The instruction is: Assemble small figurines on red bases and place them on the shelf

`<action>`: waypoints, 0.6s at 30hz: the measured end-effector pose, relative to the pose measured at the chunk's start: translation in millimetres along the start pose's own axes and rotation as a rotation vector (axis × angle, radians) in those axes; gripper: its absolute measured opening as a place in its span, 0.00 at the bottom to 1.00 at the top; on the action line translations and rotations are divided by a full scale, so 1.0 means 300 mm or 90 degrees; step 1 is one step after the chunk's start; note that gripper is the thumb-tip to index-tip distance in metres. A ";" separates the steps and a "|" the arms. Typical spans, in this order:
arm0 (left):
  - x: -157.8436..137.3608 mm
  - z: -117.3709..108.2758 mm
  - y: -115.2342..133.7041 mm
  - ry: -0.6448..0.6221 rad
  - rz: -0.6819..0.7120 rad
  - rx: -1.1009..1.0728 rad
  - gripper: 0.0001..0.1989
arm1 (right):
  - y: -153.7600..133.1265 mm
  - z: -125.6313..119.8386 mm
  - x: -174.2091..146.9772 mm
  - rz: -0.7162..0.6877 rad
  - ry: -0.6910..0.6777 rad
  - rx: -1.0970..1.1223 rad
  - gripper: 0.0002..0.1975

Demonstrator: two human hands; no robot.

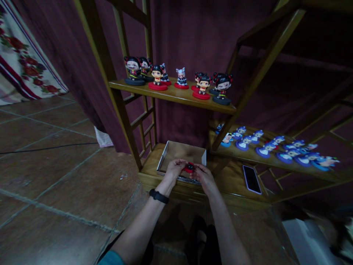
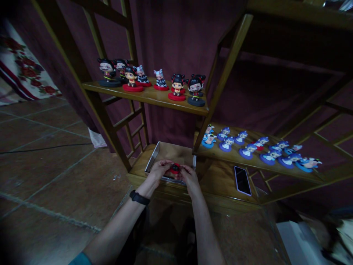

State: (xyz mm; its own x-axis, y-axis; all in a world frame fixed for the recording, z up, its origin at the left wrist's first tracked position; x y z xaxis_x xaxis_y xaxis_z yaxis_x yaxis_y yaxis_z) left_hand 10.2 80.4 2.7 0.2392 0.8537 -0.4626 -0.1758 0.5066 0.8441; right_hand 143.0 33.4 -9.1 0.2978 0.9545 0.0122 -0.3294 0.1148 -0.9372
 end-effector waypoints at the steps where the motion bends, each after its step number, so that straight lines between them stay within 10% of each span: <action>1: 0.002 -0.002 -0.001 -0.001 -0.002 -0.006 0.11 | 0.003 0.004 -0.002 0.011 -0.005 0.017 0.14; 18: 0.037 0.017 -0.061 -0.054 -0.057 -0.068 0.09 | 0.048 0.006 -0.004 0.025 0.055 0.103 0.12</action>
State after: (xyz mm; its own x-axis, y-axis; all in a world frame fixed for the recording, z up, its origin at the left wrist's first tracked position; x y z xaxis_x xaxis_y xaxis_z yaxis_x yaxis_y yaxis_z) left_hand 21.0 79.8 -16.4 0.3369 0.7934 -0.5069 -0.2489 0.5943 0.7648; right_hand 136.3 34.5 -21.8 0.3559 0.9326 -0.0594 -0.4803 0.1280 -0.8677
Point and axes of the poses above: each hand's wrist, its own x-axis towards the middle knuckle, its own z-axis out of the palm, y = z × x, the point moved 7 cm from there along x, towards the middle knuckle, and after that the axes turned 15 degrees about -z, right-handed, at the moved point
